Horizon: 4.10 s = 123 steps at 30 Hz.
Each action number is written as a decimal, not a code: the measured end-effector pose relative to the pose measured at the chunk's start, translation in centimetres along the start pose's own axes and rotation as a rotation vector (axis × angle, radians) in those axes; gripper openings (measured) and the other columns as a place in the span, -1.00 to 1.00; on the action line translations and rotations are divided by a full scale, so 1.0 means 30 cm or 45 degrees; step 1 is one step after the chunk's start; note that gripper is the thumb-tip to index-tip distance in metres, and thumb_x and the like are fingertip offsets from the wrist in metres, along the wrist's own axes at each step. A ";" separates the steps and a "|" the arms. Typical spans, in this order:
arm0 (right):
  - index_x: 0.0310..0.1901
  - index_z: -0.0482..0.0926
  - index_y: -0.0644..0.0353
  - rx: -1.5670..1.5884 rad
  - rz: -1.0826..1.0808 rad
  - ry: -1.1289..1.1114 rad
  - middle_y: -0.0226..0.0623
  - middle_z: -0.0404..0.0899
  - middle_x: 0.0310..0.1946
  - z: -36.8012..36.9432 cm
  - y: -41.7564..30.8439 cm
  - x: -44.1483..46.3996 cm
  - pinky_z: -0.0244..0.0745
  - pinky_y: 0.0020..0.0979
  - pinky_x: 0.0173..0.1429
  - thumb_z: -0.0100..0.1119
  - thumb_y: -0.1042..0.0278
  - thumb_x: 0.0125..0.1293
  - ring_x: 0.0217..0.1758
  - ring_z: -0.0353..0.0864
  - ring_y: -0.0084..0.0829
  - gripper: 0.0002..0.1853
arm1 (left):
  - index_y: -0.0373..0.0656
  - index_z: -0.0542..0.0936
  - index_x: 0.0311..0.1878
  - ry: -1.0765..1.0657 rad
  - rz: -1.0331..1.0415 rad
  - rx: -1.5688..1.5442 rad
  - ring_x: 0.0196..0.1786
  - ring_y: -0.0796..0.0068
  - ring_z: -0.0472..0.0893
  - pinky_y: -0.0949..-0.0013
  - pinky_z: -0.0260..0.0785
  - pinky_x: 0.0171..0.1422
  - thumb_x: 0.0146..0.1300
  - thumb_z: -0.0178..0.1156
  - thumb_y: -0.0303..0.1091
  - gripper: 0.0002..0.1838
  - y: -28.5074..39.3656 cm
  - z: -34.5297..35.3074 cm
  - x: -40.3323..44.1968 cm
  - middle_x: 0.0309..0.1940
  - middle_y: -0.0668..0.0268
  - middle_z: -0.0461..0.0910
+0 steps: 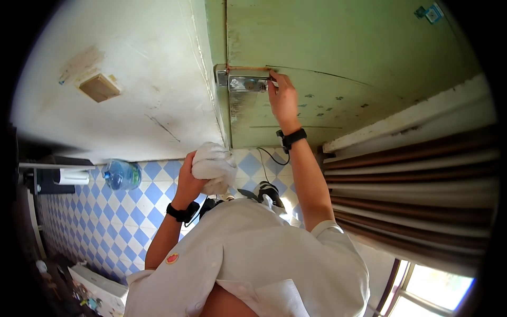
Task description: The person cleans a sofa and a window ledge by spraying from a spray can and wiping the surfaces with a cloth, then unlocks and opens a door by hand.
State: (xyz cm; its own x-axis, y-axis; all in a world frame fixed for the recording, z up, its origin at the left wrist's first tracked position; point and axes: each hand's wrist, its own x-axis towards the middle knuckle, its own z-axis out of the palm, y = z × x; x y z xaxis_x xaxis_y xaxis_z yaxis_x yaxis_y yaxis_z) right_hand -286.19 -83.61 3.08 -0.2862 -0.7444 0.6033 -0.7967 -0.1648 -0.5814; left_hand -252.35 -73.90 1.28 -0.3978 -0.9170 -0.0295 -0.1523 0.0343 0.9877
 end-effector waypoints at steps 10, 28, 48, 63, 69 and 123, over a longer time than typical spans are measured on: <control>0.09 0.67 0.25 0.007 0.036 0.129 -0.04 0.70 -0.12 0.044 0.016 0.015 0.61 -0.18 -0.03 0.22 0.53 0.41 -0.12 0.69 0.04 -0.75 | -0.34 0.43 0.36 -0.349 0.200 -0.087 0.18 0.16 0.69 0.19 0.49 0.31 0.07 0.52 -0.34 -0.22 -0.060 0.074 0.274 0.11 -0.01 0.69; 0.14 0.63 0.30 0.292 0.074 0.171 -0.05 0.66 -0.05 0.045 -0.006 -0.002 0.71 -0.26 -0.02 0.31 0.56 0.36 -0.08 0.78 -0.11 -0.68 | -0.32 0.33 0.46 -0.256 0.350 0.170 0.22 0.17 0.69 0.15 0.50 0.33 0.09 0.53 -0.38 -0.13 -0.055 0.110 0.331 0.16 0.00 0.69; 0.18 0.60 0.23 0.173 -0.105 0.138 -0.12 0.60 -0.03 0.073 0.069 0.033 0.62 -0.19 0.02 0.49 0.49 0.20 -0.04 0.64 -0.06 -0.51 | -0.45 -0.06 0.63 0.263 0.775 1.146 0.05 -0.19 0.54 -0.07 0.41 0.18 0.00 0.35 -0.53 0.13 -0.206 0.343 0.715 0.28 -0.15 0.51; 0.27 0.54 0.23 0.137 -0.072 0.138 -0.08 0.59 0.00 0.073 0.055 -0.002 0.64 -0.21 0.01 0.41 0.59 0.26 -0.01 0.66 -0.10 -0.47 | -0.32 0.19 0.59 0.246 0.515 0.902 0.04 -0.16 0.60 -0.03 0.45 0.16 0.19 0.35 -0.42 -0.10 -0.153 0.355 0.599 0.02 -0.09 0.61; 0.24 0.48 0.27 0.431 0.167 0.098 -0.07 0.60 -0.01 0.103 0.066 -0.077 0.66 -0.18 0.03 0.40 0.54 0.27 0.04 0.64 -0.04 -0.49 | -0.26 0.27 0.55 0.194 0.388 0.774 0.25 -0.13 0.59 0.08 0.46 0.32 0.24 0.35 -0.40 -0.19 -0.141 0.344 0.514 0.24 -0.09 0.58; -0.41 0.52 0.09 -0.269 -0.394 0.006 -0.31 0.56 -0.54 -0.045 0.077 -0.020 0.50 -0.21 -0.46 0.30 0.39 0.24 -0.53 0.61 -0.19 -0.87 | -0.04 0.13 0.64 0.119 0.208 0.248 0.13 -0.04 0.69 0.14 0.51 0.26 0.02 0.58 -0.36 0.13 -0.014 0.273 0.389 0.10 -0.03 0.66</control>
State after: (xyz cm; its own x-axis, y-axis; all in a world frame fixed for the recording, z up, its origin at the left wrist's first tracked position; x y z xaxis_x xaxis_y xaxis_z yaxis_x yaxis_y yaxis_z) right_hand -288.57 -82.65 2.12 -0.0169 -0.6772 0.7356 -0.9382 -0.2437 -0.2459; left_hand -264.34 -81.35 -0.73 -0.3474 -0.9254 0.1513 -0.2680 0.2526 0.9297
